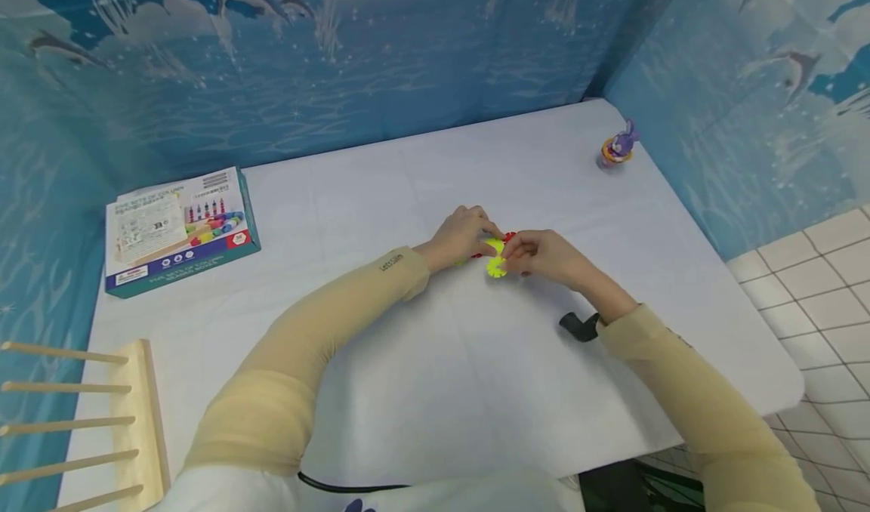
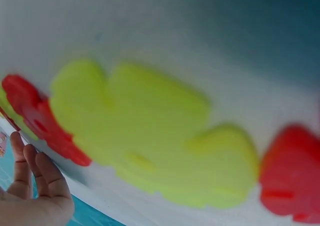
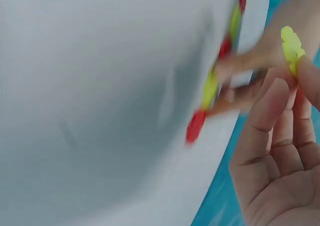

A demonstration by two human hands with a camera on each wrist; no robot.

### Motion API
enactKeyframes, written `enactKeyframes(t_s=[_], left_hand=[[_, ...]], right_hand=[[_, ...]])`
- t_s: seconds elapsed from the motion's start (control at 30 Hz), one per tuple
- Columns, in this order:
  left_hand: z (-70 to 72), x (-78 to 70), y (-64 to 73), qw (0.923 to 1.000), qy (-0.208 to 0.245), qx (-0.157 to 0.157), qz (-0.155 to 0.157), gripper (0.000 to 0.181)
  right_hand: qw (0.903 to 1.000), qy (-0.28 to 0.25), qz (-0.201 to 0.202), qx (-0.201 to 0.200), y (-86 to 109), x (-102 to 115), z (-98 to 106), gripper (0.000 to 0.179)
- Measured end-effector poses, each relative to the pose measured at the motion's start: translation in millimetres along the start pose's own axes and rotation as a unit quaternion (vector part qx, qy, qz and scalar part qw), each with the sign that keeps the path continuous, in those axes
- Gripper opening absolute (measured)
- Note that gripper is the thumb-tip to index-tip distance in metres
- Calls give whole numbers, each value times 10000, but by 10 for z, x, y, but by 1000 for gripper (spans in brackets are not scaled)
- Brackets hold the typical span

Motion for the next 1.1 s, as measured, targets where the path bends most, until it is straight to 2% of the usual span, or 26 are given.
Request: enactKeyframes(t_s=[0.13, 0.27, 0.4, 0.57, 0.73, 1.1], left_hand=[[-5, 0, 6, 10000, 7, 44, 7, 36], [-1, -20, 22, 9999, 49, 93, 44, 37], [1, -34, 34, 10000, 57, 61, 18, 36], [0, -43, 38, 10000, 22, 35, 1, 36], [17, -60, 48, 10000, 35, 65, 17, 36], [54, -62, 44, 10000, -22, 56, 65, 37]], right_hand=[[9987, -109, -433, -263, -71, -140, 260, 27], [9959, -58, -773, -468, -160, -285, 420, 33], [9929, 18, -1018, -610, -249, -435, 491, 34], [9901, 35, -1282, -572, -317, -557, 505, 35], [9893, 253, -1310, -585, -362, -586, 488, 33], [9872, 883, -1038, -828, -436, -491, 452, 25]])
Point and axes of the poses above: each hand's wrist, its own y-axis away from the middle knuckle, its own z-axis out of the back of the hand, x = y × z, the point moved 4 cm from there along -y, towards the middle knuckle, and after that the axes turned 10 degrees about y, right-handed, at the moved point
